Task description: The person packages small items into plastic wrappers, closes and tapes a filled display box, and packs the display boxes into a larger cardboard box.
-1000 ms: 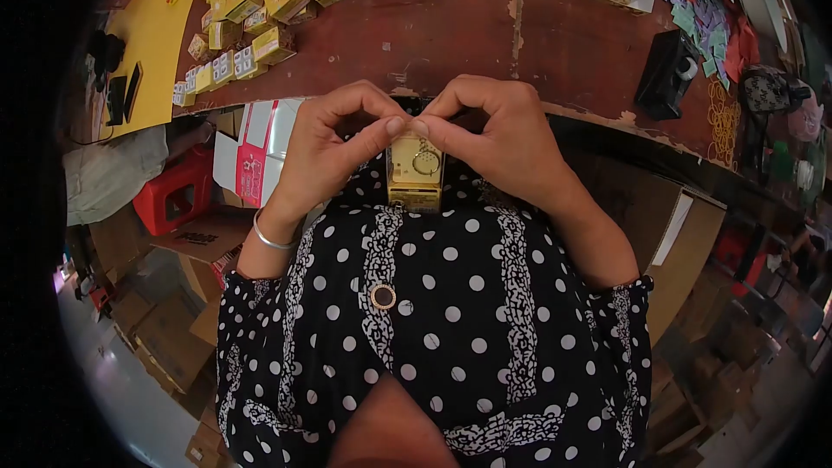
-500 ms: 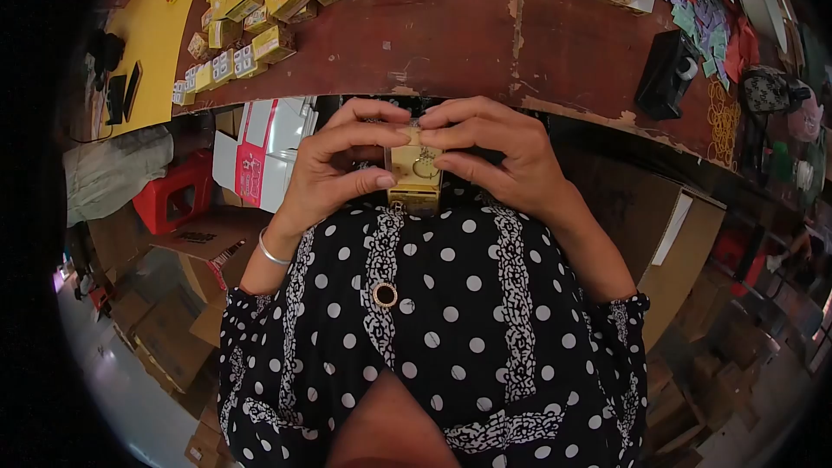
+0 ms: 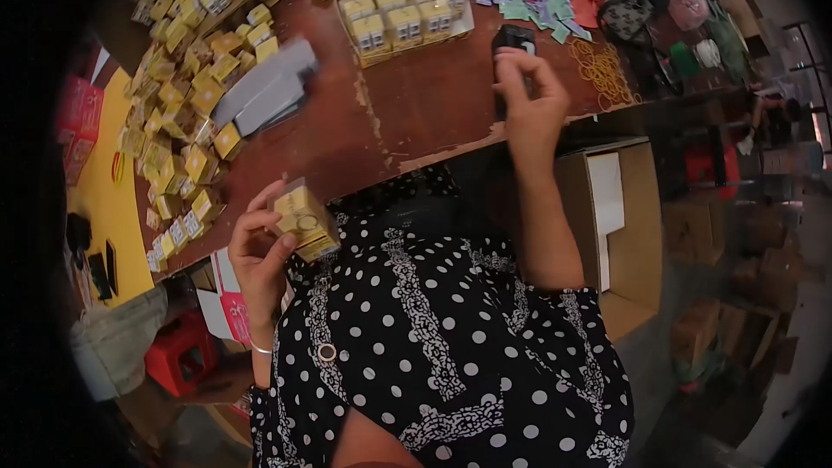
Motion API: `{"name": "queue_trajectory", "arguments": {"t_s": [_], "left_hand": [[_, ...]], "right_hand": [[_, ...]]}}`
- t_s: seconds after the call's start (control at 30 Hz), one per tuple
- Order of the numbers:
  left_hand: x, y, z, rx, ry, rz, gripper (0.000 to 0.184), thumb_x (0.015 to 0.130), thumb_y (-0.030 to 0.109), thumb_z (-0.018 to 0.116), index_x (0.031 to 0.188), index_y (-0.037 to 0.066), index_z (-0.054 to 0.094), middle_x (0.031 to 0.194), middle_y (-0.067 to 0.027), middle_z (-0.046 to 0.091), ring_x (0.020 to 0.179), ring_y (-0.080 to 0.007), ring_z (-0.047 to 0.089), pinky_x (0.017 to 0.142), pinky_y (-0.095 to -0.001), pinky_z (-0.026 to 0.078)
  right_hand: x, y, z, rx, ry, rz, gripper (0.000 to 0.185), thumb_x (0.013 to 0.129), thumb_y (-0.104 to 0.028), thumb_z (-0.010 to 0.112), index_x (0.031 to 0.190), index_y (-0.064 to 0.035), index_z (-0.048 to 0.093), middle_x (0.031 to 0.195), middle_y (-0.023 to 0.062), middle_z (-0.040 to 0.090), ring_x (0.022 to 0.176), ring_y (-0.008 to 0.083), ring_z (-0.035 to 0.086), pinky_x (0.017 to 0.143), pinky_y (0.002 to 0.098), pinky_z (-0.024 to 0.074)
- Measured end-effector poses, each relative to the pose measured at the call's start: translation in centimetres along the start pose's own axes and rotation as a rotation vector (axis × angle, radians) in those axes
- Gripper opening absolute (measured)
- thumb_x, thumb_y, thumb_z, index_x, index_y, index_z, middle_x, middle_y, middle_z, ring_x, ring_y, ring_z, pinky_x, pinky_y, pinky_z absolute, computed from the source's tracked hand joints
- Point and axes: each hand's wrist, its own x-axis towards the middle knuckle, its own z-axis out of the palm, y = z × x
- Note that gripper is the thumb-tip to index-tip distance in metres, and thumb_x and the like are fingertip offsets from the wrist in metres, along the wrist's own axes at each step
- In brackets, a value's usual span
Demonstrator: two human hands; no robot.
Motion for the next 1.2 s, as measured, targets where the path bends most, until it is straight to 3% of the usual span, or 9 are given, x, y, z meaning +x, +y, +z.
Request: {"name": "queue_trajectory", "arguments": {"t_s": [0.1,0.23,0.33,0.63,0.93,1.03,1.1,1.17,1.2], "left_hand": [[0.7,-0.5,0.2,0.009,0.047,0.044,0.024,0.086,-0.005,0.071,0.107,0.005,0.063,0.146,-0.0202,0.049,0.122,-0.0217,0.057,0.095,-0.0316,0.051],[1.2,-1.5,0.7,0.024,0.034,-0.016,0.025,0.086,-0.005,0.072,0.107,0.005,0.063,0.146,-0.0181,0.049,0.123,-0.0206,0.056,0.095,-0.0307,0.05],[1.5,-1.5,1.1,0.032,0.006,-0.058,0.026,0.085,-0.005,0.073,0.107,0.005,0.064,0.146,-0.0172,0.049,0.124,-0.02,0.055,0.097,-0.0312,0.048],[1.9,-2.6,0.5,0.032,0.001,-0.054,0.027,0.085,-0.005,0.074,0.108,0.004,0.064,0.146,-0.0173,0.049,0.116,-0.0167,0.058,0.096,-0.0311,0.048],[2.4,-2.1,1.2,-0.012,-0.011,-0.053,0.026,0.085,-0.006,0.072,0.108,0.003,0.064,0.145,-0.0177,0.049,0.113,-0.0159,0.059,0.091,-0.0292,0.049],[2.7,-1.7,1.7,-0.037,-0.011,-0.017,0.026,0.086,-0.007,0.071,0.108,0.003,0.064,0.145,-0.0172,0.049,0.115,-0.0169,0.059,0.093,-0.0302,0.05],[2.9,-1.3,2.0,-0.026,0.003,0.041,0.026,0.085,-0.009,0.069,0.108,0.002,0.064,0.146,-0.0159,0.048,0.119,-0.0186,0.058,0.095,-0.0317,0.05],[3.2,-0.9,2.0,0.066,0.015,0.09,0.026,0.084,-0.011,0.068,0.107,0.001,0.065,0.145,-0.0143,0.047,0.126,-0.0213,0.055,0.101,-0.0338,0.05],[3.4,-0.8,2.2,0.077,0.031,0.118,0.026,0.085,-0.011,0.068,0.108,0.001,0.065,0.144,-0.0139,0.048,0.125,-0.0207,0.055,0.101,-0.0336,0.05]], "right_hand": [[3.6,5.9,-6.8,-0.144,0.149,0.029,0.023,0.094,-0.02,0.069,0.104,-0.0001,0.073,0.117,0.0094,0.069,0.097,0.013,0.065,0.073,0.0278,0.0535],[3.7,9.7,-9.4,-0.456,0.042,0.217,0.032,0.087,-0.025,0.075,0.094,0.0056,0.073,0.118,0.0124,0.069,0.091,0.0173,0.065,0.076,0.0306,0.0509],[3.1,10.5,-8.8,-0.311,-0.049,0.363,0.024,0.09,-0.023,0.074,0.09,0.0004,0.075,0.121,0.0101,0.069,0.089,0.0113,0.065,0.068,0.0266,0.0515],[1.5,8.7,-7.6,0.222,0.158,0.526,0.018,0.091,-0.02,0.074,0.088,-0.0023,0.071,0.127,0.0097,0.063,0.098,0.0122,0.062,0.077,0.0285,0.0565],[-1.6,12.8,-6.9,0.118,0.111,0.264,0.017,0.092,-0.01,0.072,0.083,0.004,0.067,0.136,0.014,0.054,0.104,0.0136,0.063,0.084,0.0293,0.0587],[-1.7,13.6,-8.4,-0.247,0.074,0.064,0.014,0.09,-0.01,0.072,0.083,0.0022,0.07,0.125,0.0167,0.063,0.103,0.0188,0.065,0.077,0.0294,0.0534],[-2.5,10.2,-8.0,-0.588,0.019,-0.084,0.017,0.095,-0.01,0.068,0.088,0.0055,0.068,0.123,0.0127,0.062,0.092,0.0116,0.063,0.075,0.0242,0.0541],[-3.2,5.2,-5.4,-0.535,0.068,-0.151,0.012,0.096,-0.009,0.066,0.093,0.0029,0.068,0.105,0.01,0.067,0.08,0.0119,0.063,0.072,0.0241,0.0531],[-3.8,3.0,-3.9,-0.206,-0.01,0.012,0.009,0.095,-0.007,0.066,0.097,0.0021,0.068,0.097,0.0086,0.068,0.079,0.012,0.064,0.07,0.0241,0.053]]}}
